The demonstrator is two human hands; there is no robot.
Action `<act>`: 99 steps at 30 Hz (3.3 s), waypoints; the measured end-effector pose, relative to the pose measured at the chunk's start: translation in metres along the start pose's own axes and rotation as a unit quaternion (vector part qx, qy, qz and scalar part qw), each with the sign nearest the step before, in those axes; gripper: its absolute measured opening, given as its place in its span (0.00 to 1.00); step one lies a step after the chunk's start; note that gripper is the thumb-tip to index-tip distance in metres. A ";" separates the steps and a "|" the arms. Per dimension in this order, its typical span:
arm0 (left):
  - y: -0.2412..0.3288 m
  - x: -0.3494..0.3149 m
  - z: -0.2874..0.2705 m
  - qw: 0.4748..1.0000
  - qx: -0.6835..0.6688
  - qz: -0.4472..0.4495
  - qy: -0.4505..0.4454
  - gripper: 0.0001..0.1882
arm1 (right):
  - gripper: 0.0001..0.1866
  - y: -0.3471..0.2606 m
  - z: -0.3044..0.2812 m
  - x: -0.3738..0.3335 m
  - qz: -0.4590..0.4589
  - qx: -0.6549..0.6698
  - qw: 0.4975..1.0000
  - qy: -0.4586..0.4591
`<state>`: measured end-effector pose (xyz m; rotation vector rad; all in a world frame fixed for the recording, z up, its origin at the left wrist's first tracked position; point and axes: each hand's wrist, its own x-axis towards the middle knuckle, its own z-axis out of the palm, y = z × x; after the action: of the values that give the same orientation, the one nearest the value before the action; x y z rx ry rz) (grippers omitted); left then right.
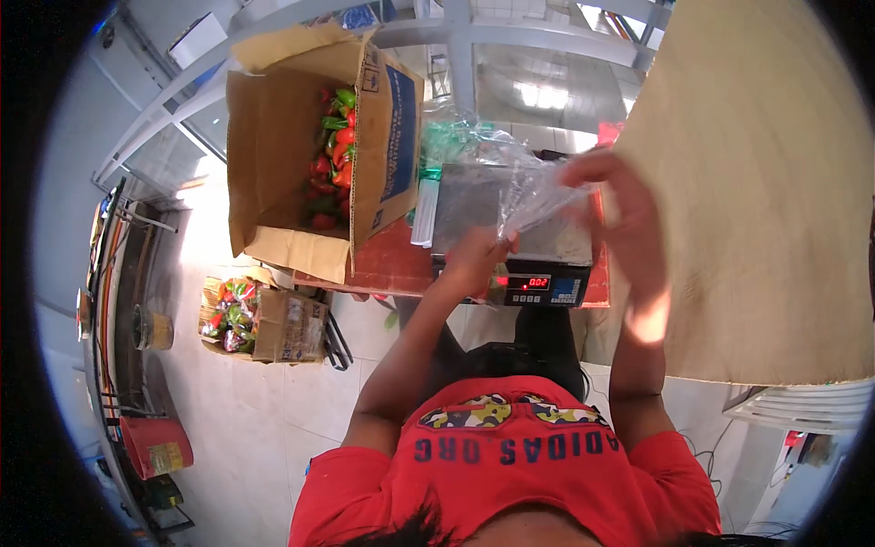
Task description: The person picks peppers from a cardboard box, places them on a digital scale to measure their weight, and then puts them into a small plastic bag.
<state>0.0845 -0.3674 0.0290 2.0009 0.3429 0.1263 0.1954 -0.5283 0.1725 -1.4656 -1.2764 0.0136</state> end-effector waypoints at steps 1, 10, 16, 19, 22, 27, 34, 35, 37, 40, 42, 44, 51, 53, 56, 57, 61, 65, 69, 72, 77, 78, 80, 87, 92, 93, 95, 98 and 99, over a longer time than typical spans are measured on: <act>-0.004 -0.002 0.004 1.000 -0.001 0.001 -0.003 0.15 | 0.16 -0.002 0.021 0.000 -0.082 -0.091 0.991 -0.063; 0.005 -0.037 -0.044 0.979 0.138 0.139 0.054 0.11 | 0.14 0.060 0.031 -0.056 0.041 -0.227 0.949 -0.215; 0.028 -0.054 -0.053 0.938 0.238 0.244 0.058 0.11 | 0.11 0.036 -0.010 -0.055 0.134 -0.103 0.929 -0.328; 0.055 -0.055 -0.058 0.960 0.111 0.255 -0.001 0.10 | 0.10 0.051 -0.028 -0.052 0.177 -0.003 0.950 -0.256; 0.081 -0.038 -0.045 0.977 -0.024 0.210 -0.035 0.08 | 0.11 0.122 -0.023 -0.059 0.202 0.184 0.949 -0.158; 0.047 0.010 0.000 0.877 -0.465 0.092 0.078 0.06 | 0.14 0.142 0.090 -0.103 0.391 0.526 0.732 0.186; -0.001 0.037 0.031 0.846 -0.461 0.054 0.262 0.08 | 0.10 0.114 0.128 -0.113 0.385 0.572 0.723 0.047; -0.002 0.040 0.035 0.846 -0.462 0.054 0.262 0.08 | 0.09 0.112 0.128 -0.115 0.410 0.607 0.679 0.044; -0.002 0.045 0.043 0.850 -0.422 0.016 0.315 0.08 | 0.09 0.111 0.122 -0.116 0.440 0.560 0.700 0.059; -0.035 0.054 0.052 0.879 -0.326 0.029 0.346 0.09 | 0.09 0.109 0.103 -0.112 0.382 0.232 0.894 0.019; -0.012 0.042 0.048 0.907 -0.261 0.064 0.323 0.06 | 0.08 0.109 0.077 -0.103 0.255 -0.078 0.964 -0.023; 0.004 0.028 0.035 0.928 -0.191 0.099 0.304 0.05 | 0.07 0.103 0.057 -0.084 0.146 -0.204 0.968 -0.012; 0.068 0.004 0.006 0.958 -0.159 0.216 0.106 0.08 | 0.07 0.102 0.000 -0.055 0.079 0.086 0.988 -0.105; 0.083 0.000 0.003 0.956 -0.170 0.222 0.090 0.09 | 0.08 0.107 0.004 -0.054 0.172 0.303 0.934 -0.078; 0.099 0.006 0.010 0.941 -0.199 0.253 0.106 0.10 | 0.11 0.172 0.028 -0.118 0.253 0.438 0.859 0.070; 0.097 0.012 0.016 0.946 -0.217 0.206 0.126 0.08 | 0.14 0.196 0.036 -0.141 0.313 0.495 0.795 0.159; 0.070 0.026 0.020 0.910 -0.364 0.053 0.191 0.09 | 0.14 0.107 0.102 -0.097 0.236 0.794 0.559 0.046; 0.038 0.027 0.032 0.889 -0.399 -0.022 0.221 0.08 | 0.11 0.109 0.101 -0.102 0.355 0.701 0.613 0.082; 0.026 0.022 0.026 0.934 -0.130 0.159 0.293 0.06 | 0.07 0.089 0.055 -0.084 0.281 0.093 0.955 0.007; 0.036 0.008 0.016 0.950 -0.122 0.197 0.211 0.05 | 0.09 0.071 0.030 -0.055 0.056 -0.177 0.983 -0.007; 0.074 -0.005 0.015 0.941 -0.243 0.206 0.117 0.08 | 0.09 0.113 0.000 -0.060 0.149 0.289 0.939 -0.109; 0.082 -0.005 0.014 0.942 -0.234 0.208 0.122 0.07 | 0.11 0.113 0.006 -0.074 0.159 0.298 0.940 -0.056; 0.082 -0.002 0.018 0.943 -0.224 0.208 0.130 0.07 | 0.13 0.100 0.039 -0.085 0.278 0.432 0.855 0.073; 0.031 0.021 0.043 0.880 -0.423 -0.021 0.217 0.07 | 0.18 0.139 0.112 -0.119 0.267 0.755 0.599 0.005; 0.018 0.020 0.048 0.878 -0.413 -0.022 0.241 0.06 | 0.10 0.089 0.091 -0.094 0.387 0.361 0.838 0.135; 0.015 0.022 0.049 0.900 -0.311 0.072 0.297 0.05 | 0.10 0.099 0.089 -0.090 0.386 0.358 0.839 0.137; 0.002 0.027 0.051 0.902 -0.201 0.164 0.346 0.04 | 0.11 0.122 0.089 -0.080 0.039 -0.144 0.970 0.190; 0.000 0.029 0.050 0.895 -0.192 0.214 0.340 0.06 | 0.12 0.131 0.091 -0.067 0.036 -0.099 0.969 0.223; 0.005 0.025 0.053 0.900 -0.294 0.140 0.290 0.06 | 0.12 0.132 0.088 -0.068 0.037 -0.100 0.969 0.224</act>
<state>0.1223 -0.4077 0.0088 1.3580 0.3350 0.9164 0.2016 -0.4839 0.0058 -1.5756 -0.8719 -0.3867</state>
